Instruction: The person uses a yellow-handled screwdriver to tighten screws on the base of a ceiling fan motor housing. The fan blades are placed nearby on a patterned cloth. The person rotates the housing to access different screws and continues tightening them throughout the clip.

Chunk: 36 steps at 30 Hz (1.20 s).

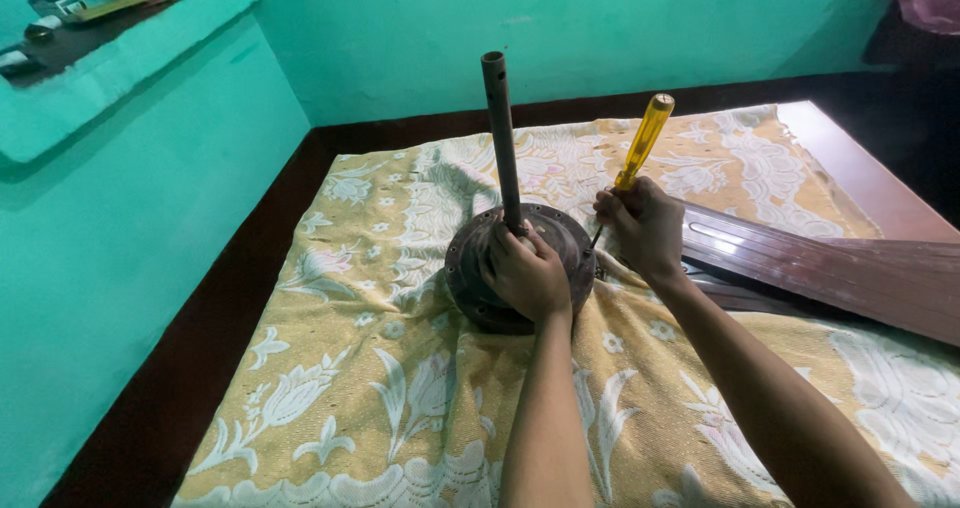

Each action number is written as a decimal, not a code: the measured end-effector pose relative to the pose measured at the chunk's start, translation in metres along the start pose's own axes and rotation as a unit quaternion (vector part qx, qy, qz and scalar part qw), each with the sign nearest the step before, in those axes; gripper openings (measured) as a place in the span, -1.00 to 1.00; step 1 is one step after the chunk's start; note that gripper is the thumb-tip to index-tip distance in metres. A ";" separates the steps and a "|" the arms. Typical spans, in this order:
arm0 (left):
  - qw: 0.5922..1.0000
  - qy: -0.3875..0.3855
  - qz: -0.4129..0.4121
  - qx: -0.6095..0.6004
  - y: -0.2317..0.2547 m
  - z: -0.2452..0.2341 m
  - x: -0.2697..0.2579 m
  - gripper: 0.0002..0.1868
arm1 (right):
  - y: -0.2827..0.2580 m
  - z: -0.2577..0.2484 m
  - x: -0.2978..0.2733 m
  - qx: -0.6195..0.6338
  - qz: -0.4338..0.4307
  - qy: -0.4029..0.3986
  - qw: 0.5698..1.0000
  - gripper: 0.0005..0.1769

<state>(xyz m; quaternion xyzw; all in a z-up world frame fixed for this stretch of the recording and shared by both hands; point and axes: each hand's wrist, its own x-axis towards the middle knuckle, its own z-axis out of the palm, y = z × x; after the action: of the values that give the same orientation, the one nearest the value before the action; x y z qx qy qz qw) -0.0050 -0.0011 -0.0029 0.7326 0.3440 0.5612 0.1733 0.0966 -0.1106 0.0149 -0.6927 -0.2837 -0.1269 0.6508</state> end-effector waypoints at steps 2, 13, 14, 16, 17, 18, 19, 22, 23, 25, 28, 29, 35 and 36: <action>1.000 -0.010 -0.008 0.004 0.000 0.001 0.000 -0.60 | -0.001 0.001 0.000 0.005 0.001 0.000 1.000 -0.85; 0.999 -0.039 -0.032 -0.001 0.001 0.003 0.000 -0.56 | -0.004 0.002 0.000 -0.022 0.010 -0.012 1.000 -0.79; 0.999 -0.029 -0.027 -0.011 0.002 0.001 0.000 -0.52 | -0.005 0.001 0.002 -0.026 0.017 -0.021 0.999 -0.78; 0.999 0.011 0.004 -0.041 0.005 -0.007 0.000 -0.42 | -0.010 0.001 0.008 -0.124 0.013 -0.050 0.991 -0.79; 0.997 0.041 0.030 -0.061 0.006 -0.014 -0.001 -0.36 | -0.012 0.002 0.010 -0.172 0.011 -0.065 0.983 -0.80; 0.992 0.071 0.058 -0.083 0.009 -0.021 0.000 -0.30 | -0.015 0.002 0.013 -0.182 0.021 -0.075 0.980 -0.80; 0.981 0.053 0.112 -0.149 0.011 -0.029 0.001 -0.31 | -0.017 0.003 0.016 -0.192 0.031 -0.085 0.977 -0.79; 0.927 -0.033 0.207 -0.310 0.027 -0.043 0.009 -0.31 | -0.020 0.001 0.022 -0.190 0.014 -0.079 0.979 -0.83; 0.916 -0.078 0.199 -0.341 0.037 -0.037 0.020 -0.29 | -0.019 0.000 0.022 -0.183 0.001 -0.072 0.980 -0.85; 0.892 -0.167 0.161 -0.387 0.060 -0.017 0.049 -0.27 | -0.016 -0.002 0.020 -0.198 0.002 -0.084 0.977 -0.86; 0.888 -0.297 0.097 -0.338 0.081 0.006 0.085 -0.47 | -0.018 -0.002 0.026 -0.218 -0.023 -0.087 0.972 -0.81; 0.886 -0.341 0.079 -0.303 0.084 0.010 0.093 -0.55 | -0.020 -0.003 0.028 -0.225 -0.034 -0.085 0.970 -0.79; 0.875 -0.294 0.104 -0.370 0.081 0.013 0.101 -0.62 | -0.056 -0.028 0.038 -0.152 -0.030 -0.101 0.983 -0.53; 0.875 -0.282 0.111 -0.378 0.081 0.013 0.099 -0.63 | -0.066 -0.036 0.039 -0.100 -0.092 -0.011 0.991 -0.45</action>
<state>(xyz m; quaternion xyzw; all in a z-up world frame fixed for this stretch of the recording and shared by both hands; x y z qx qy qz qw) 0.0458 0.0125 0.1146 0.7716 -0.0415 0.4338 0.4634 0.0985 -0.1367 0.0953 -0.7269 -0.3395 -0.2061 0.5603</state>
